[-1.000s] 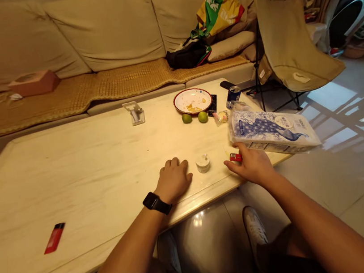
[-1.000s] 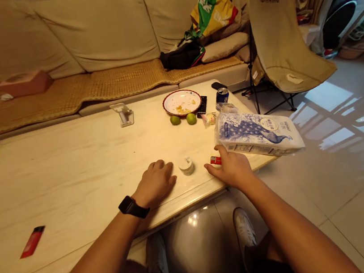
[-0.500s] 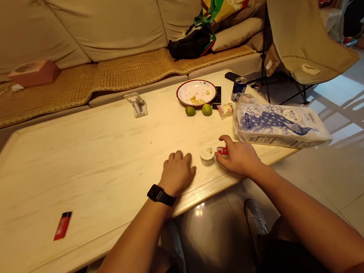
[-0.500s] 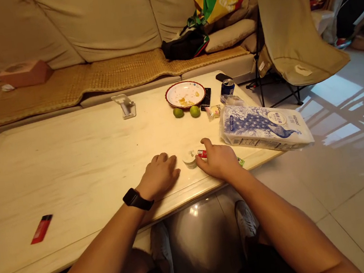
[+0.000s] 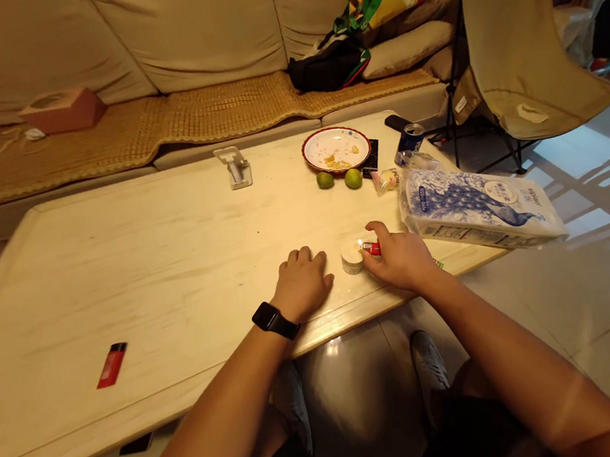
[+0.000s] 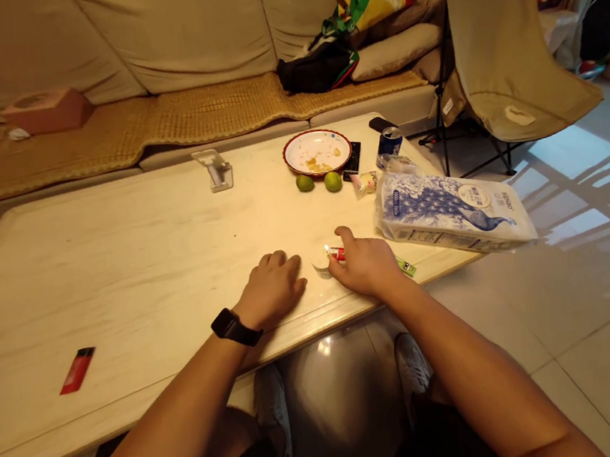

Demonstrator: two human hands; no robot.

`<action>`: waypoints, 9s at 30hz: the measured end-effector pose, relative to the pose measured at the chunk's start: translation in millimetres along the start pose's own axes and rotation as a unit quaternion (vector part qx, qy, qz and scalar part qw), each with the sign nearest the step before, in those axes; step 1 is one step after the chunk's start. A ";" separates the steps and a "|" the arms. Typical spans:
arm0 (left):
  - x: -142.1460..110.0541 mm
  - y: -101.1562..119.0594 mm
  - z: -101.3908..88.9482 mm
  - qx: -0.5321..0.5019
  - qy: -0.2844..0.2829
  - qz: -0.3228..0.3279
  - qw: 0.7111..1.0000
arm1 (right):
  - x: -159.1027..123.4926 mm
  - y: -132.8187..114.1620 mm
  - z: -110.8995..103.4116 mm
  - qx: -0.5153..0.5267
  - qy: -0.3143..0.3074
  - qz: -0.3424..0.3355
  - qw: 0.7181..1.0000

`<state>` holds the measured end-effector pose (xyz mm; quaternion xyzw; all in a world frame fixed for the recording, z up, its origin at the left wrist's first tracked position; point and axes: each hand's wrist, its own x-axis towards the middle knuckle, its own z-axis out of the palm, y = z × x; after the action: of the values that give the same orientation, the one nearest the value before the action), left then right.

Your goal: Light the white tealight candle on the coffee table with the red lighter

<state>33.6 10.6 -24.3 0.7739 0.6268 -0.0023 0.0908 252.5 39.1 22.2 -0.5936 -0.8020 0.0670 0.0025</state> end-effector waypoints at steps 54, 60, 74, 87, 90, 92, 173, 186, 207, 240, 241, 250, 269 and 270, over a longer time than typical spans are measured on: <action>2.8 -1.8 -1.1 -0.004 -0.005 -0.005 1.000 | -39.7 74.5 7.0 -0.020 0.076 0.086 0.993; 1.3 -1.0 -2.6 -0.001 -0.001 0.000 1.000 | -36.1 66.1 6.2 -0.024 0.078 0.073 0.994; 0.9 -1.9 -1.0 -0.005 0.003 0.003 1.000 | -12.4 20.6 0.8 0.003 0.026 0.021 0.999; 0.2 -1.0 0.2 -0.011 0.002 0.000 1.000 | -2.4 -0.7 -6.6 -0.009 -0.002 -0.001 1.000; -0.1 -1.0 -0.1 -0.008 0.006 0.002 1.000 | -1.5 -0.8 -5.6 -0.008 -0.003 -0.006 1.000; -0.1 -1.1 0.0 -0.007 0.006 0.002 1.000 | -1.5 -0.6 -5.1 -0.006 -0.003 -0.005 1.000; 0.2 -0.8 0.1 -0.005 0.000 0.000 1.000 | -2.1 0.4 -0.8 0.005 0.003 -0.005 1.000; 1.4 -1.1 1.2 -0.021 -0.011 -0.008 1.000 | -0.9 2.1 -1.3 0.006 0.003 0.010 1.000; 3.6 -1.8 -2.4 -0.012 -0.012 -0.002 1.000 | -27.1 50.2 3.1 0.013 0.048 0.060 0.997; 2.6 -5.3 2.9 -0.002 0.004 0.005 1.000 | -26.2 44.2 8.1 0.030 0.045 0.057 0.997; 2.3 -5.3 3.2 -0.001 0.006 0.006 1.000 | -26.3 43.8 8.7 0.028 0.047 0.054 0.997; 2.3 -3.8 1.6 0.001 0.001 0.004 1.000 | -23.0 36.1 7.6 0.025 0.049 0.033 0.998; 0.3 -1.4 -2.0 -0.006 -0.002 0.005 1.000 | -1.5 1.8 -0.6 0.006 0.000 0.001 1.000; 0.3 -1.0 -2.2 -0.007 -0.004 0.003 1.000 | -1.5 1.7 -0.8 0.005 -0.001 0.000 1.000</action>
<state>32.4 11.5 -22.3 0.7749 0.6244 -0.0004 0.0987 254.6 38.3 22.9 -0.5938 -0.8014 0.0716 0.0047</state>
